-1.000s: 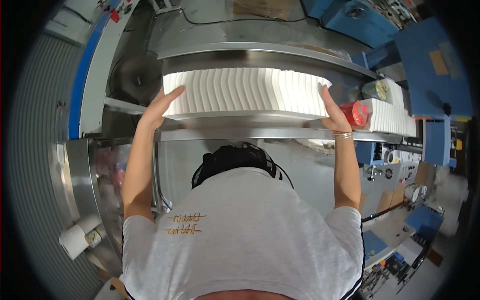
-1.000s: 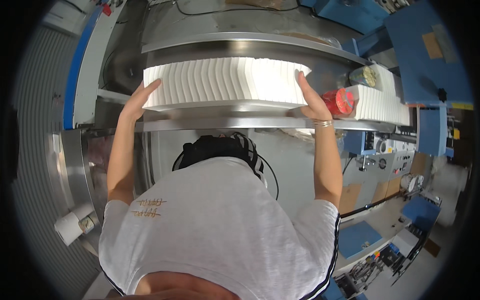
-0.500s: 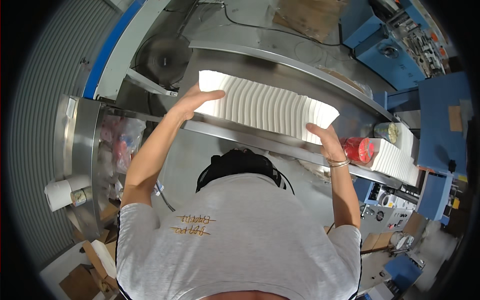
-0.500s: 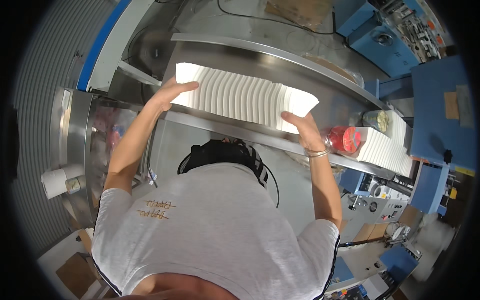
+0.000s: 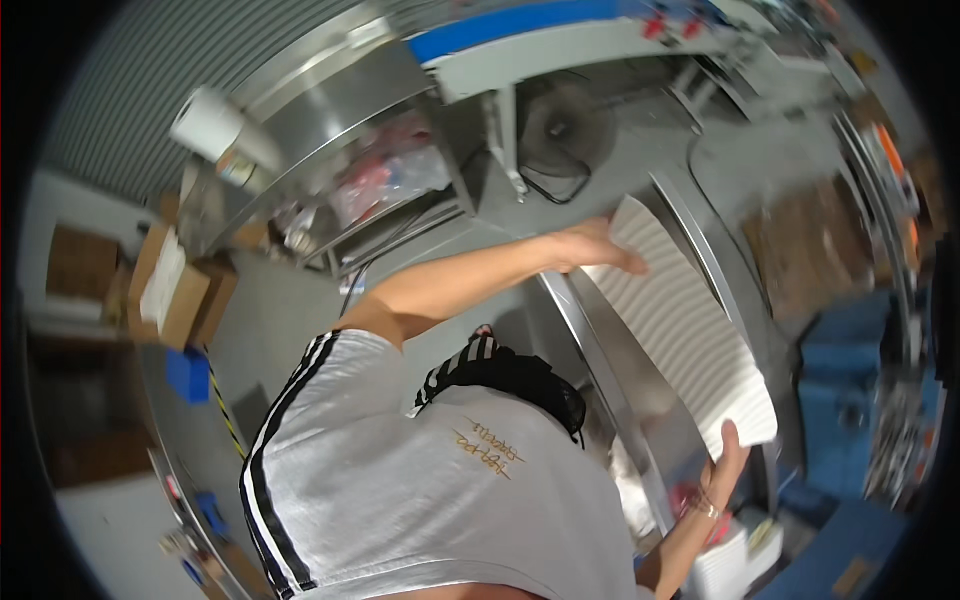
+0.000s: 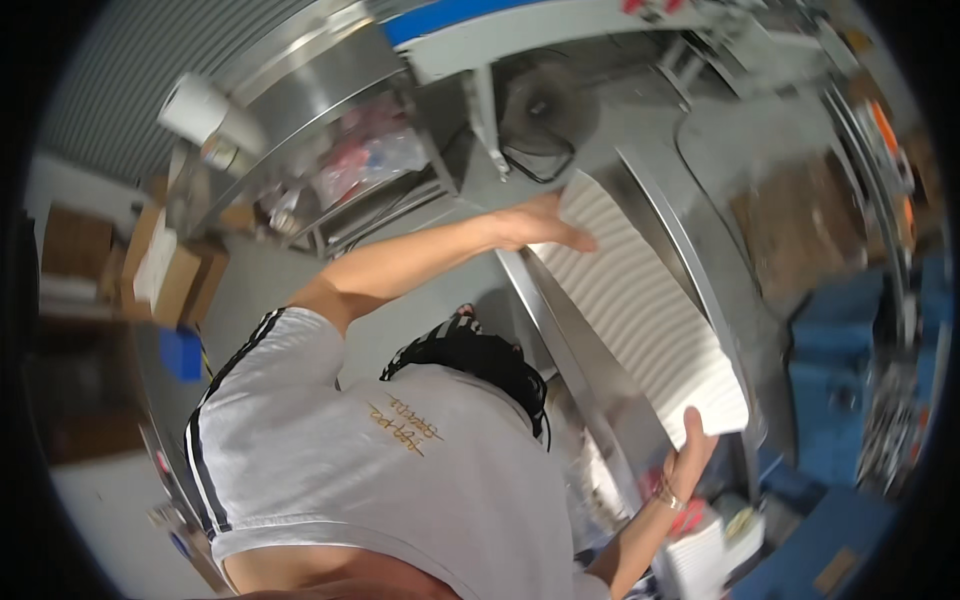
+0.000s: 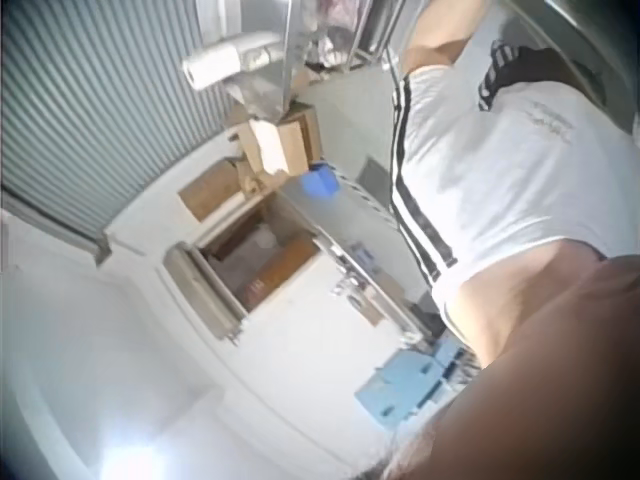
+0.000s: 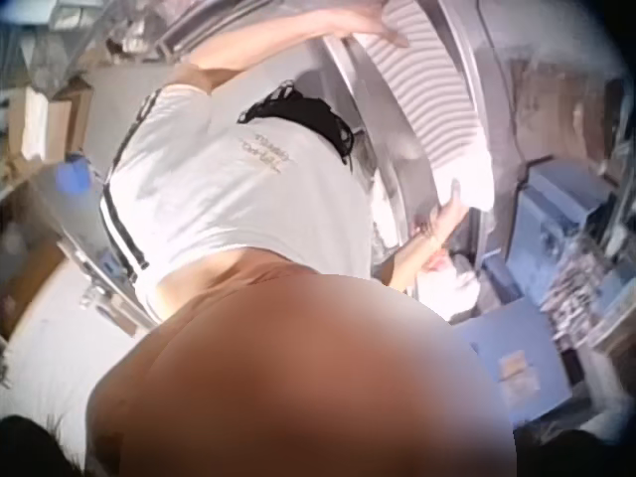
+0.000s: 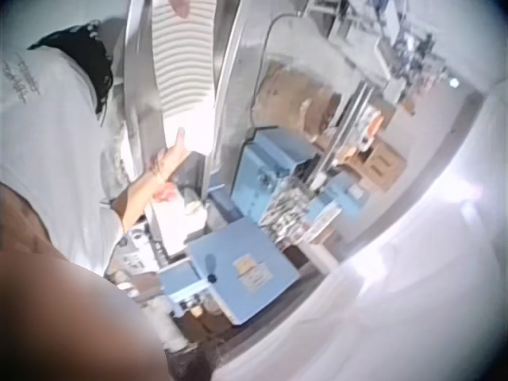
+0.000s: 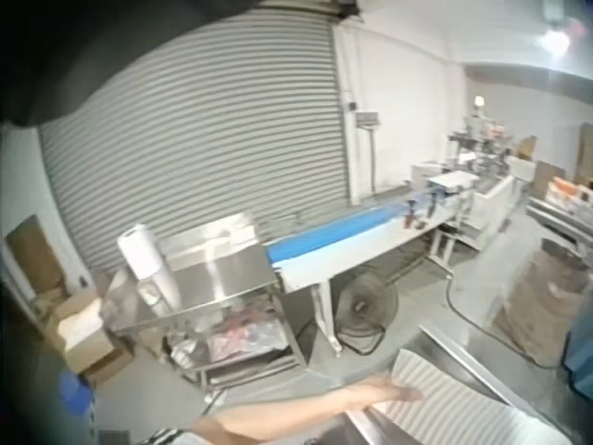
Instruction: Processing and sorting stacks of paper napkins from a production machine onto a conveyor belt.
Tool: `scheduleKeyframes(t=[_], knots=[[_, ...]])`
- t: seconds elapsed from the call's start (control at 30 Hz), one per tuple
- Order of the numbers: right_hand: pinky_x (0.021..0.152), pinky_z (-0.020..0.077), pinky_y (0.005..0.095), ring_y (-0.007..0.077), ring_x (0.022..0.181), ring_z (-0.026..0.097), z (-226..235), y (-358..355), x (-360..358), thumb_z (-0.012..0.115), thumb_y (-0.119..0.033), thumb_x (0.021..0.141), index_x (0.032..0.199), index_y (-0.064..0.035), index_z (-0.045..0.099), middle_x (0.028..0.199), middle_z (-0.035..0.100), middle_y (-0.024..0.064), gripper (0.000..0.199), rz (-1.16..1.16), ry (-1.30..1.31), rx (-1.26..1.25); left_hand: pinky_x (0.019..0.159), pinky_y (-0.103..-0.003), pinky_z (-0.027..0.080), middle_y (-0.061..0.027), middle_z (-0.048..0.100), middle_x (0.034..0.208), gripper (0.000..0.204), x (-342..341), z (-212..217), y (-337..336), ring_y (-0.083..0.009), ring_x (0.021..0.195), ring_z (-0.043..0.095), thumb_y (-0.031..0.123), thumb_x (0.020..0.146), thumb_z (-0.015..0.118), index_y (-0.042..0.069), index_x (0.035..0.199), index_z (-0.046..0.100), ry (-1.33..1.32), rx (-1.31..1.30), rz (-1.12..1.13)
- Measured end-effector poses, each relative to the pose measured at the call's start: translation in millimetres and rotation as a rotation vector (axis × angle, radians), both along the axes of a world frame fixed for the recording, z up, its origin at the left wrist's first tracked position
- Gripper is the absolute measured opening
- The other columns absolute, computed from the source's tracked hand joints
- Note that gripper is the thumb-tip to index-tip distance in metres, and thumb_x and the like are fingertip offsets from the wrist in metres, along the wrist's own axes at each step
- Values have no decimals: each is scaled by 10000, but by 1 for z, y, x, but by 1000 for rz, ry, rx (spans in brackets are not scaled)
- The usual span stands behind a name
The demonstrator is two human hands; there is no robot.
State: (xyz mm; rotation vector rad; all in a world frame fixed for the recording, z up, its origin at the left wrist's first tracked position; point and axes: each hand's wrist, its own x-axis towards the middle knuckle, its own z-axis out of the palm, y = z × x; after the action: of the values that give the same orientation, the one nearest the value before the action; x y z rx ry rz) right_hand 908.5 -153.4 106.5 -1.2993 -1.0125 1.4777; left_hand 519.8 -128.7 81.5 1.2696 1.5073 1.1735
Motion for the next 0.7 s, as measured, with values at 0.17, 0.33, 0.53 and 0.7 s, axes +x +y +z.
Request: scheduleKeyframes(t=[0.17,0.33,0.53,0.7], knots=[[1064,321,354,253,1262,435,33,37,-77,691,-72,789,1407,40,306,1392,432,133,737,203,22,57,1021,-329,373,-113,575,1225,799,-85,42,-48,-207,1133,545,147,713,817,-3,1357,368,-478,-61,-5],[1060,318,352,253,1258,437,50,93,-241,691,-111,791,1385,55,337,1368,454,133,712,518,52,180,1019,-336,372,-112,502,1295,755,-207,68,-102,-217,1217,460,189,705,799,33,1335,414,-297,85,344],[1024,370,358,245,1228,471,17,107,-465,671,-140,805,1364,9,394,1325,499,105,641,838,32,132,1005,-349,392,-129,523,1278,736,-369,38,-193,-220,1191,487,166,743,766,11,1357,391,-432,158,547],[980,403,340,206,1187,506,3,89,-664,640,-164,829,1348,-26,433,1278,533,74,576,1217,56,31,991,-342,401,-129,556,1241,709,-489,21,-268,-229,1167,511,235,747,782,2,1320,438,-400,-9,877]])
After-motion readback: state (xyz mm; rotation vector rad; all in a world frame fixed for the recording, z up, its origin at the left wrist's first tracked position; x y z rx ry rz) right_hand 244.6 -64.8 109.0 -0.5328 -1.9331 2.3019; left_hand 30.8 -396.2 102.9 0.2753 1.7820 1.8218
